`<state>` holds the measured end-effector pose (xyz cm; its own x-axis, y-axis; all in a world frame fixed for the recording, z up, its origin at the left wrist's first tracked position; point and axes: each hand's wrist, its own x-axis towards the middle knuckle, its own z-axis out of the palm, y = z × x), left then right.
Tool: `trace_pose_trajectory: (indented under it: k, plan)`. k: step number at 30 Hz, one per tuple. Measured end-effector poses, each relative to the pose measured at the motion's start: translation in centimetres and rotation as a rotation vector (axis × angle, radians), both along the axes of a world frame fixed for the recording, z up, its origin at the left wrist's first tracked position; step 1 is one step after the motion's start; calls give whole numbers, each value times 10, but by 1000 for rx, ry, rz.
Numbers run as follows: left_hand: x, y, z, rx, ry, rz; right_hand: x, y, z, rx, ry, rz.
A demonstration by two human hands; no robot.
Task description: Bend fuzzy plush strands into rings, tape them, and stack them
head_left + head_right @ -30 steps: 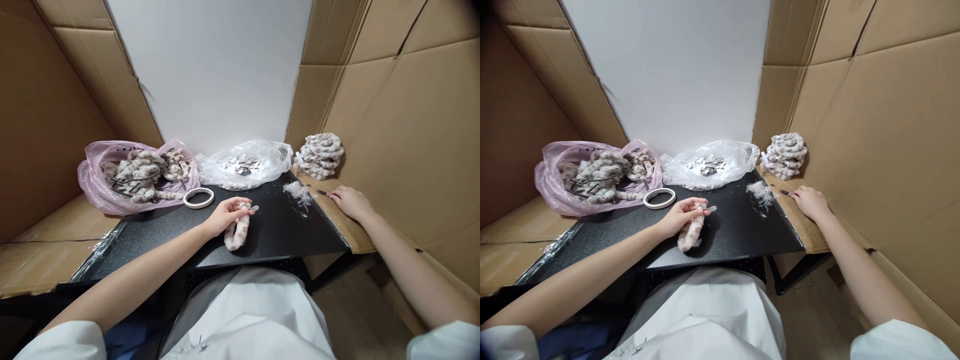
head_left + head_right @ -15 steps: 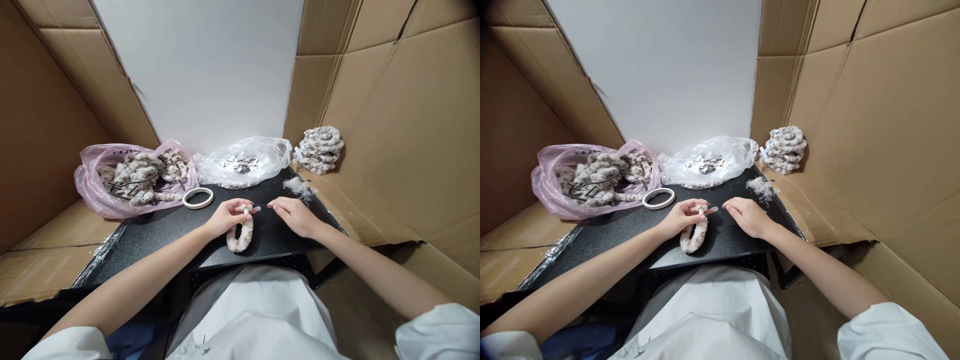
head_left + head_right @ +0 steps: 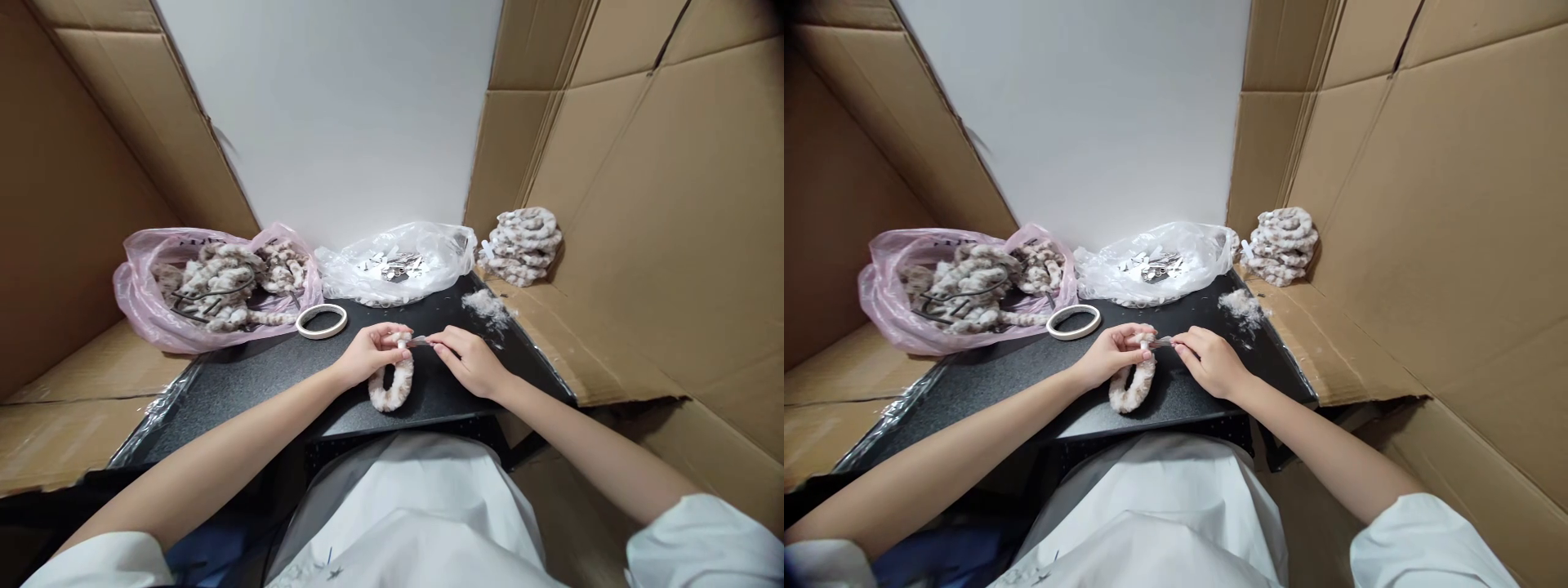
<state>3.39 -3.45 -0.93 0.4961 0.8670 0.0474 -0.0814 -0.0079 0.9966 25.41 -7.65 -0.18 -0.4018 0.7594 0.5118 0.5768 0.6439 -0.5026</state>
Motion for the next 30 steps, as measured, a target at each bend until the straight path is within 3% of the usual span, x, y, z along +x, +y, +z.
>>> trace_pose_trajectory:
  k: [30]
  plan:
    - [1, -1, 2, -53, -25, 2, 1, -2, -3, 90, -36, -62]
